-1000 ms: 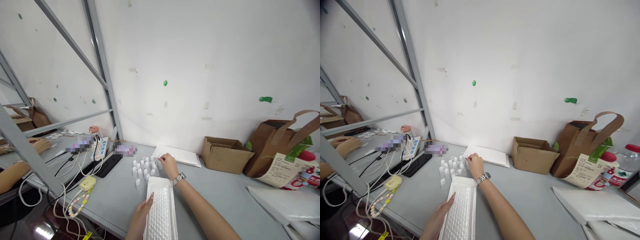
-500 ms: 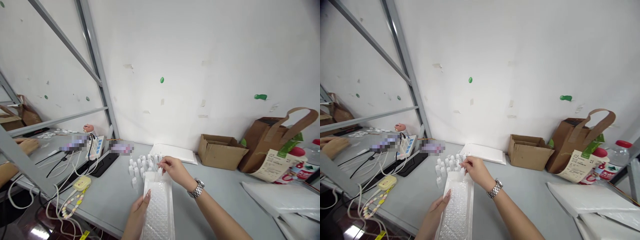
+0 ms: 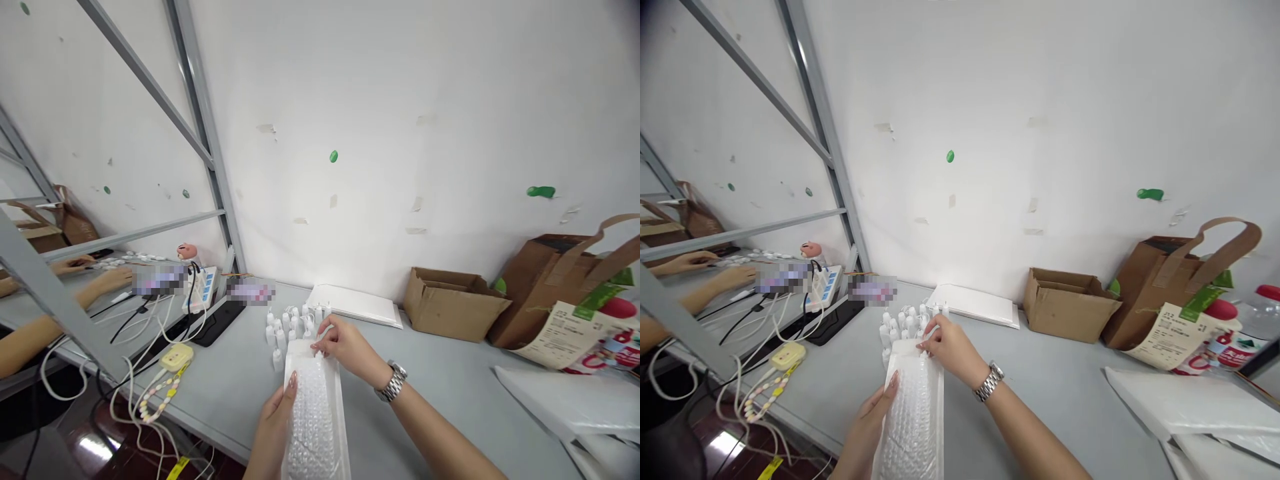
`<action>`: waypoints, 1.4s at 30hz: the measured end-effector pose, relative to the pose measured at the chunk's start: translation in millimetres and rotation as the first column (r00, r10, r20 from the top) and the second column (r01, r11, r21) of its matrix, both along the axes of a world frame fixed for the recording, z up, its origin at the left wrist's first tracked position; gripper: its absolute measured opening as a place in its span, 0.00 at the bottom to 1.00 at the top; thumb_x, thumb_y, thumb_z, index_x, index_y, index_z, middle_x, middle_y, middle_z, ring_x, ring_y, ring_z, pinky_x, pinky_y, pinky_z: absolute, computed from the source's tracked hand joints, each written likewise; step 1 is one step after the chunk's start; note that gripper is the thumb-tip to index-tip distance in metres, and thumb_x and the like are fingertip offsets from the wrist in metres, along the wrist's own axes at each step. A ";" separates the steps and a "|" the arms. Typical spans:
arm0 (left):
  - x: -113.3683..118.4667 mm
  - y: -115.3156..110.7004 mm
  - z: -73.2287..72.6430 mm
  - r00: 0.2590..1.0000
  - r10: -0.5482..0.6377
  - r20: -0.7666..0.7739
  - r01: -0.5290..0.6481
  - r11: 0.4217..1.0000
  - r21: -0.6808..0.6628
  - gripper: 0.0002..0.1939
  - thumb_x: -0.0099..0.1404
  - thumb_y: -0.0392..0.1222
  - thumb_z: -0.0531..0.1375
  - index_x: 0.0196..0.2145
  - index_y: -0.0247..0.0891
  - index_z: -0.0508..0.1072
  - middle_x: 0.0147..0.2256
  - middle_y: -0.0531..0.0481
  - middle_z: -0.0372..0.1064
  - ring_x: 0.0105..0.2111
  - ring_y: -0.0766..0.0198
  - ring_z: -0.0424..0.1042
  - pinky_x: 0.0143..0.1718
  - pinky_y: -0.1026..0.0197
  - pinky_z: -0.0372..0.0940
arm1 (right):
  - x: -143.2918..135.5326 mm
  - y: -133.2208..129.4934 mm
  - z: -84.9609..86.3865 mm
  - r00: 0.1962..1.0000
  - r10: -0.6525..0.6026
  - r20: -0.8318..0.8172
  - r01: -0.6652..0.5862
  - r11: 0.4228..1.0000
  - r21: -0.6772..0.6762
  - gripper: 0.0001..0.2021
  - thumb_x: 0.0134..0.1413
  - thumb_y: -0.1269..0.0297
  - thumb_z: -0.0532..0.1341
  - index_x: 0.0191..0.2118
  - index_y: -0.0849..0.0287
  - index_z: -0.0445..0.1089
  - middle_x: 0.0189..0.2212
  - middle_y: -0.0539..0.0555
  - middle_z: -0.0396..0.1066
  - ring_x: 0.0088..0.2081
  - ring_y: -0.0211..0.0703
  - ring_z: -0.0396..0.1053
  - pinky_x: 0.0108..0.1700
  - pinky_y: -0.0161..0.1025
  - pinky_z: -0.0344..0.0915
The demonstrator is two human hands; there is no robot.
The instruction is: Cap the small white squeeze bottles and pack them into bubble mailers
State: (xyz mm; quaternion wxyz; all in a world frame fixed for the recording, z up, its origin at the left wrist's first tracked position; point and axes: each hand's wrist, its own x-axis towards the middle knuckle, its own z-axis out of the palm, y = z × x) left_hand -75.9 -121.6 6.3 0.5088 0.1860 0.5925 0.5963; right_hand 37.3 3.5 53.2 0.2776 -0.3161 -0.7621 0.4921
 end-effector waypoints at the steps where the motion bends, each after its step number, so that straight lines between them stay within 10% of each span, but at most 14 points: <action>1: -0.8 -0.2 -0.1 1.000 0.007 0.017 -0.007 1.000 0.003 0.22 0.51 0.57 0.60 0.38 0.38 0.74 0.39 0.48 0.75 0.48 0.52 0.67 0.49 0.56 0.62 | -0.2 -0.4 0.2 1.000 0.000 0.018 -0.001 1.000 0.024 0.04 0.47 0.66 0.59 0.31 0.57 0.64 0.23 0.47 0.72 0.25 0.38 0.66 0.28 0.33 0.59; 9: -1.0 -0.8 -1.4 0.996 0.056 0.073 -0.057 0.998 0.007 0.18 0.55 0.51 0.60 0.38 0.37 0.75 0.40 0.48 0.75 0.49 0.51 0.66 0.51 0.54 0.60 | 5.5 -0.4 8.3 0.970 0.176 0.166 -0.207 0.960 0.187 0.22 0.53 0.52 0.54 0.16 0.60 0.65 0.14 0.46 0.56 0.20 0.33 0.54 0.23 0.32 0.50; 17: 0.7 -3.4 3.7 0.992 0.082 0.093 -0.080 0.997 -0.024 0.19 0.53 0.50 0.62 0.39 0.35 0.74 0.44 0.45 0.72 0.50 0.53 0.65 0.53 0.54 0.57 | -7.9 56.4 -24.5 0.939 -0.320 -0.122 0.343 0.886 0.312 0.16 0.51 0.59 0.56 0.46 0.55 0.68 0.43 0.56 0.64 0.42 0.43 0.65 0.41 0.39 0.64; 26: -2.3 -3.6 -6.0 0.983 0.146 0.108 -0.146 0.989 -0.007 0.12 0.56 0.45 0.61 0.36 0.36 0.76 0.46 0.47 0.70 0.54 0.53 0.61 0.56 0.53 0.52 | -37.3 94.0 -63.7 0.926 -0.369 -0.075 0.371 0.861 0.347 0.10 0.49 0.65 0.58 0.37 0.58 0.73 0.38 0.57 0.70 0.41 0.46 0.66 0.45 0.42 0.62; 38: -2.7 -3.4 -13.4 0.994 0.075 0.082 -0.075 0.997 -0.010 0.19 0.50 0.52 0.63 0.37 0.37 0.76 0.43 0.45 0.73 0.51 0.50 0.63 0.54 0.52 0.55 | -9.9 62.4 -31.7 0.819 -0.526 -0.229 0.574 0.745 0.340 0.16 0.55 0.64 0.50 0.47 0.60 0.66 0.35 0.56 0.72 0.40 0.46 0.67 0.42 0.44 0.62; 42: 4.2 -0.4 -5.3 0.999 0.002 0.053 -0.001 1.000 -0.019 0.22 0.49 0.55 0.63 0.37 0.38 0.75 0.40 0.47 0.74 0.49 0.50 0.66 0.48 0.55 0.61 | 7.9 20.1 -6.7 0.785 -0.417 -0.458 0.533 0.832 0.157 0.16 0.55 0.60 0.53 0.48 0.59 0.65 0.33 0.54 0.73 0.37 0.43 0.69 0.39 0.41 0.65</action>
